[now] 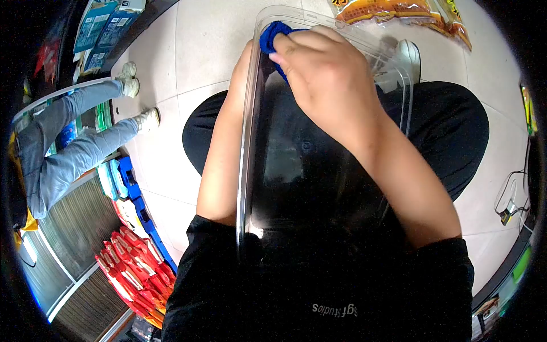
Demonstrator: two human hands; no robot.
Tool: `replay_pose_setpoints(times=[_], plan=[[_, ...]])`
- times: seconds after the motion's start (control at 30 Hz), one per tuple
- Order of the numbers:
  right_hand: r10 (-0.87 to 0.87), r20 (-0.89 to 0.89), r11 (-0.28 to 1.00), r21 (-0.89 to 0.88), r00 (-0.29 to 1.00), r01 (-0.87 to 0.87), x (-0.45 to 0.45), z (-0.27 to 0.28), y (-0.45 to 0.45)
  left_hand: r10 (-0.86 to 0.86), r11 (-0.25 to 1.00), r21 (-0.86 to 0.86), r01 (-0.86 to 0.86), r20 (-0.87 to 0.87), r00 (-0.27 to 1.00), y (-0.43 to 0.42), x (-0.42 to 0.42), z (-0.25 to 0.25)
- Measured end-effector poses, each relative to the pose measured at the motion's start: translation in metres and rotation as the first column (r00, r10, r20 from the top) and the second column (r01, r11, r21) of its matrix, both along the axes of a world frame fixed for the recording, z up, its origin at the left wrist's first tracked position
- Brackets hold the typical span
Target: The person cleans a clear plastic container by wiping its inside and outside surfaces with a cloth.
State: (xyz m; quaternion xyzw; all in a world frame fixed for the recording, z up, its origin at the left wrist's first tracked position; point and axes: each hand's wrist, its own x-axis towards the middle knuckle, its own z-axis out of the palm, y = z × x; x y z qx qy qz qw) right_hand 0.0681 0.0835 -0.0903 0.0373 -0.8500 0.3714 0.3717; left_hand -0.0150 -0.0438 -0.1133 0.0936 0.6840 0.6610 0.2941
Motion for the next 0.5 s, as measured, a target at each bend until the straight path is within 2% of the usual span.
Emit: replay_pose_setpoints(times=[0.1,0.23,0.27,0.33,0.4,0.47,0.5], plan=[[0.13,-0.034,0.968,0.22,0.991,-0.119,-0.003,0.0,0.01,0.033,0.999,0.006,-0.033,0.0,0.999,-0.001,0.006,0.003],[0.273,-0.077,0.915,0.328,0.959,-0.234,-0.005,0.006,0.021,0.075,0.997,0.02,-0.076,0.033,0.997,-0.002,0.006,-0.003],[0.274,-0.078,0.915,0.329,0.958,-0.235,-0.003,0.008,0.02,0.045,0.997,0.057,-0.049,0.069,0.997,-0.002,0.006,-0.003],[0.455,-0.086,0.854,0.322,0.886,-0.408,0.012,0.015,0.013,-0.114,0.982,0.176,0.075,0.227,0.967,0.003,0.005,0.0],[0.534,0.087,0.799,0.275,0.841,-0.535,0.036,0.027,0.008,-0.124,0.987,0.111,0.119,0.04,0.992,0.007,0.012,0.013],[0.622,0.101,0.751,0.205,0.777,-0.628,0.049,0.028,-0.003,-0.138,0.987,0.093,0.131,0.068,0.988,0.011,0.02,0.024],[0.58,0.045,0.797,0.176,0.814,-0.578,0.052,0.025,-0.007,-0.124,0.99,0.065,0.127,-0.038,0.992,0.012,0.024,0.03]])
